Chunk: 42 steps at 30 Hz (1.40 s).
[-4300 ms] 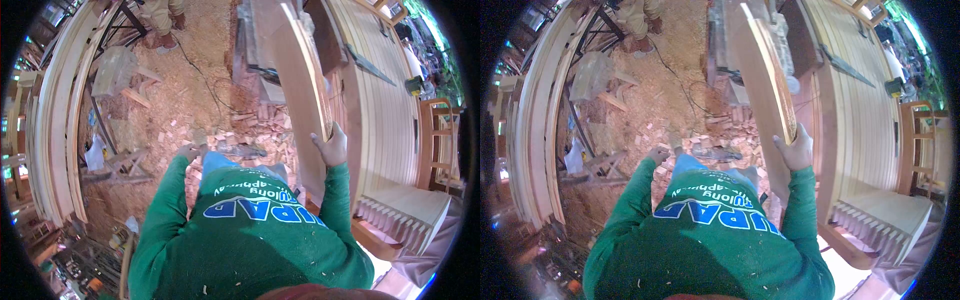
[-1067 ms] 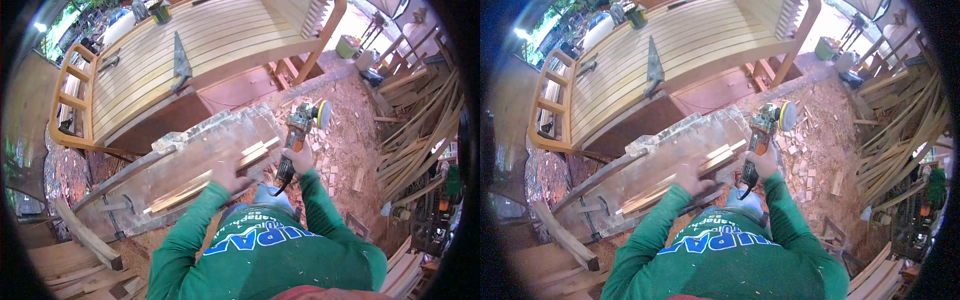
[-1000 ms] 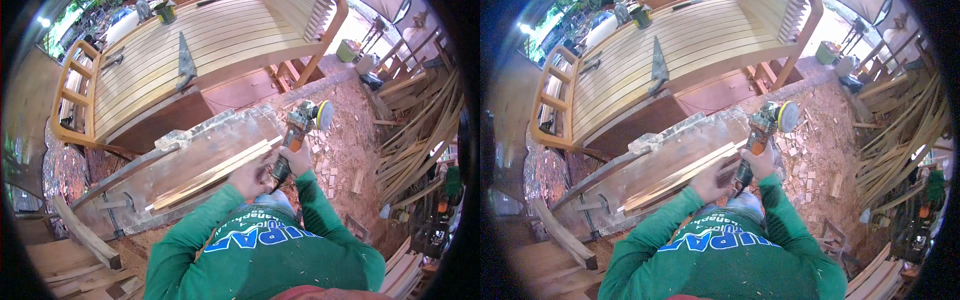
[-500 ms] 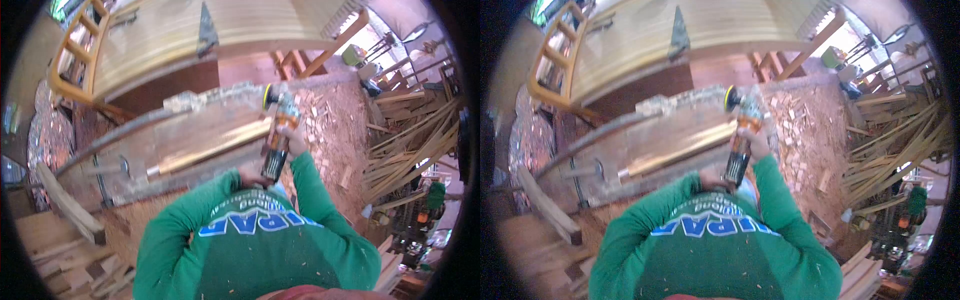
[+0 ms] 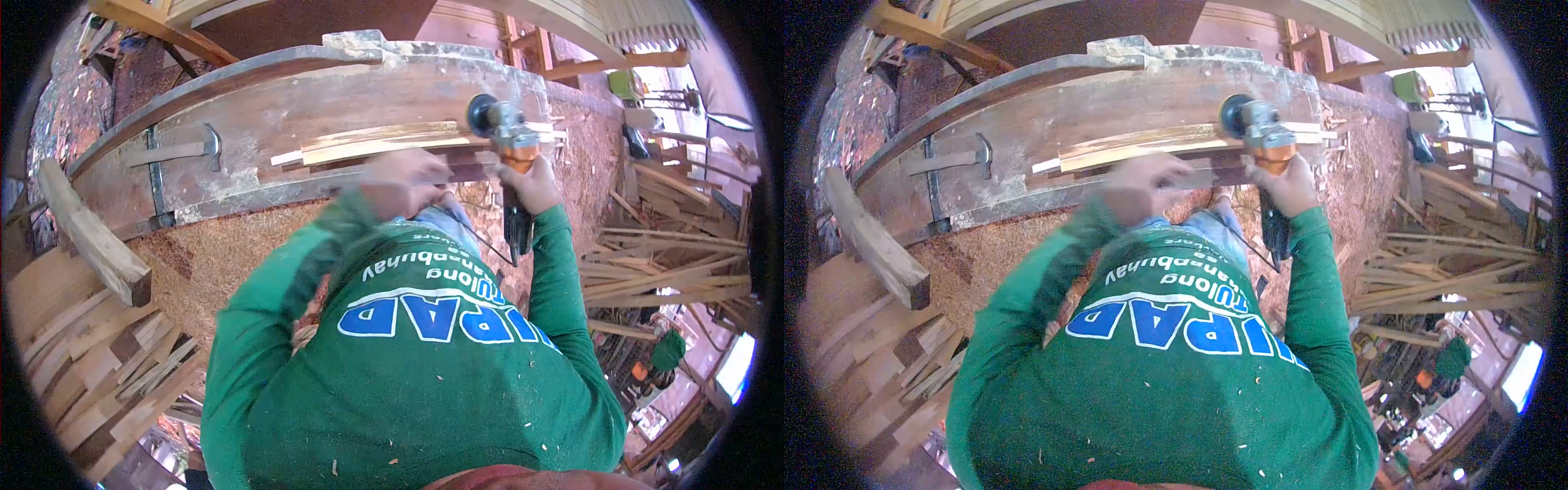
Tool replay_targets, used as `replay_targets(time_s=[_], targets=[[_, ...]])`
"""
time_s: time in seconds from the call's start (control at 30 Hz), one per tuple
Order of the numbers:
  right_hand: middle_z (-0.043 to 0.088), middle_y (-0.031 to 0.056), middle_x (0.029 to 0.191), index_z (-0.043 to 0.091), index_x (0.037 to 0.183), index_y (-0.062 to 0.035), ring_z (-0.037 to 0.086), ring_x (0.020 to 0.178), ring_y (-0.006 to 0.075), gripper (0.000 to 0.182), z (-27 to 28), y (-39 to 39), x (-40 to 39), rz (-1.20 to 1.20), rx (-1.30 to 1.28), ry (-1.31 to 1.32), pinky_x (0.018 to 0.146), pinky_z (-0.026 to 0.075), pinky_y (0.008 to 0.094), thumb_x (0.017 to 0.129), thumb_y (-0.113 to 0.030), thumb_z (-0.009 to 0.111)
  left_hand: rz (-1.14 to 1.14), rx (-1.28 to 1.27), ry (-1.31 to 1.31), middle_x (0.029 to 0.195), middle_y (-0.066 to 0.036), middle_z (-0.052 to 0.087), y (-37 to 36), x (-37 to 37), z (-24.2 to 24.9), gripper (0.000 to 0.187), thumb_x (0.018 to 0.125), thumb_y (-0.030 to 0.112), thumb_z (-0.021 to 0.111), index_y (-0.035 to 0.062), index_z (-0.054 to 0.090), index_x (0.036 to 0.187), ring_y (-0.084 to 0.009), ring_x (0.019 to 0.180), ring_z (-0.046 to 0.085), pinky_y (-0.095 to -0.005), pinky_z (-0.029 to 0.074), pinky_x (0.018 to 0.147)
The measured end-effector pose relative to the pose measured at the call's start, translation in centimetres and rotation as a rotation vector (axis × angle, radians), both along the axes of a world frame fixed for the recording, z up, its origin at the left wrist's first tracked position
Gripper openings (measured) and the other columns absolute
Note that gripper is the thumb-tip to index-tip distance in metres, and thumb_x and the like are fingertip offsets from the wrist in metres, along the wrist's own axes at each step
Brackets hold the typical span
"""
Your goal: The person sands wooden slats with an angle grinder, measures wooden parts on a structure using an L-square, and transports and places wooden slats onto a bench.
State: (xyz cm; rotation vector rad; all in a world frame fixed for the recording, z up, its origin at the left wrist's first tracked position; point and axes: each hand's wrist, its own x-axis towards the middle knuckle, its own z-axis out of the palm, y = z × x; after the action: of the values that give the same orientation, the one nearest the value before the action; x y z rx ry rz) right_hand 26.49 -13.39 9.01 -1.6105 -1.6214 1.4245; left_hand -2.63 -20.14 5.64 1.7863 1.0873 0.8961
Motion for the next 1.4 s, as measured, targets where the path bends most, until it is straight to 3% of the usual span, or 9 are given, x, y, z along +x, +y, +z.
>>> replay_targets(time_s=[0.03, 0.1, 0.13, 0.27, 0.5, 0.83, 1.03, 1.17, 1.4], targets=[[0.07, 0.0095, 0.116, 0.06, 0.126, 0.0025, 0.067, 0.104, 0.016, 0.053, -1.0, -0.7, -0.2, 0.046, -0.019, -0.02, 0.096, 0.052, 0.0334, 0.08, -0.014, 0.082, 0.11, -0.061, -0.127, 0.115, -0.018, 0.069, -0.5, -3.8, -2.3, 0.046, 0.077, 0.025, 0.083, 0.0032, 0.069, 0.116, -0.0335, 0.101, 0.07, -0.041, 0.056, 0.091], [0.07, 0.0102, 0.115, 0.059, 0.127, 0.0038, 0.068, 0.104, 0.0183, 0.055, -0.7, -2.3, -2.5, 0.096, -0.037, -0.035, 0.096, 0.052, 0.0342, 0.08, -0.014, 0.082, 0.335, 0.014, 0.439, 0.114, -0.015, 0.07, -0.9, -11.8, -1.4, 0.057, 0.073, 0.025, 0.086, 0.008, 0.066, 0.124, -0.0301, 0.111, 0.067, -0.0432, 0.052, 0.099], [0.071, 0.0118, 0.115, 0.058, 0.127, 0.0043, 0.069, 0.104, 0.02, 0.057, -1.0, -2.8, -3.6, 0.1, -0.034, -0.017, 0.095, 0.052, 0.035, 0.079, -0.016, 0.082, 0.416, -0.02, 0.535, 0.114, -0.015, 0.071, -1.9, -14.9, -3.7, 0.058, 0.074, 0.028, 0.084, 0.0111, 0.065, 0.125, -0.0319, 0.11, 0.067, -0.0445, 0.053, 0.097], [0.072, 0.018, 0.113, 0.059, 0.127, 0.0035, 0.071, 0.104, 0.0261, 0.061, -0.4, -3.4, -7.3, 0.191, 0.016, -0.266, 0.093, 0.054, 0.0381, 0.077, -0.024, 0.082, 0.219, -0.279, 0.764, 0.109, -0.013, 0.072, -3.4, -21.1, -10.7, 0.043, 0.078, 0.034, 0.079, 0.0181, 0.069, 0.116, -0.0342, 0.104, 0.068, -0.0455, 0.054, 0.089], [0.072, 0.0211, 0.106, 0.06, 0.121, 0.003, 0.071, 0.101, 0.0354, 0.059, 0.7, -2.9, -11.9, 0.319, 0.037, -0.379, 0.088, 0.054, 0.0424, 0.079, -0.032, 0.08, 0.337, -0.118, 0.599, 0.087, -0.014, 0.072, -4.3, -20.4, -14.7, 0.017, 0.085, 0.03, 0.07, 0.0165, 0.072, 0.096, -0.04, 0.083, 0.067, -0.0515, 0.051, 0.074], [0.069, 0.0302, 0.099, 0.056, 0.111, 0.009, 0.068, 0.097, 0.0445, 0.066, -0.1, -3.8, -21.5, 0.657, 0.073, -0.523, 0.086, 0.054, 0.0499, 0.08, -0.046, 0.075, 0.422, 0.009, 0.599, 0.086, -0.015, 0.07, -4.9, -20.5, -14.6, 0.018, 0.083, 0.025, 0.067, 0.0154, 0.073, 0.098, -0.0394, 0.082, 0.066, -0.0517, 0.05, 0.07], [0.069, 0.0292, 0.091, 0.053, 0.108, 0.0095, 0.069, 0.091, 0.0441, 0.066, -0.5, -4.3, -24.1, 0.729, 0.125, -0.518, 0.082, 0.055, 0.0493, 0.08, -0.047, 0.073, 0.335, -0.025, 0.644, 0.09, -0.012, 0.073, -4.9, -20.9, -15.1, 0.023, 0.082, 0.027, 0.068, 0.0171, 0.073, 0.103, -0.0335, 0.088, 0.069, -0.0485, 0.049, 0.085], [0.069, 0.0298, 0.091, 0.053, 0.109, 0.0094, 0.069, 0.093, 0.0448, 0.066, 0.2, -4.4, -21.5, 0.643, 0.108, -0.568, 0.083, 0.056, 0.0491, 0.079, -0.045, 0.074, 0.366, 0.117, 0.673, 0.094, -0.01, 0.075, -5.8, -22.2, -17.0, 0.029, 0.082, 0.033, 0.07, 0.0179, 0.074, 0.106, -0.0307, 0.091, 0.07, -0.047, 0.047, 0.092], [0.069, 0.0303, 0.1, 0.056, 0.113, 0.0082, 0.068, 0.099, 0.0447, 0.064, -0.4, -2.6, -11.4, 0.316, 0.044, -0.489, 0.086, 0.055, 0.0494, 0.074, -0.038, 0.078, 0.418, -0.112, 0.814, 0.093, -0.009, 0.075, -5.2, -20.2, -13.8, 0.026, 0.085, 0.031, 0.069, 0.0195, 0.073, 0.107, -0.0292, 0.096, 0.069, -0.0486, 0.038, 0.104]])
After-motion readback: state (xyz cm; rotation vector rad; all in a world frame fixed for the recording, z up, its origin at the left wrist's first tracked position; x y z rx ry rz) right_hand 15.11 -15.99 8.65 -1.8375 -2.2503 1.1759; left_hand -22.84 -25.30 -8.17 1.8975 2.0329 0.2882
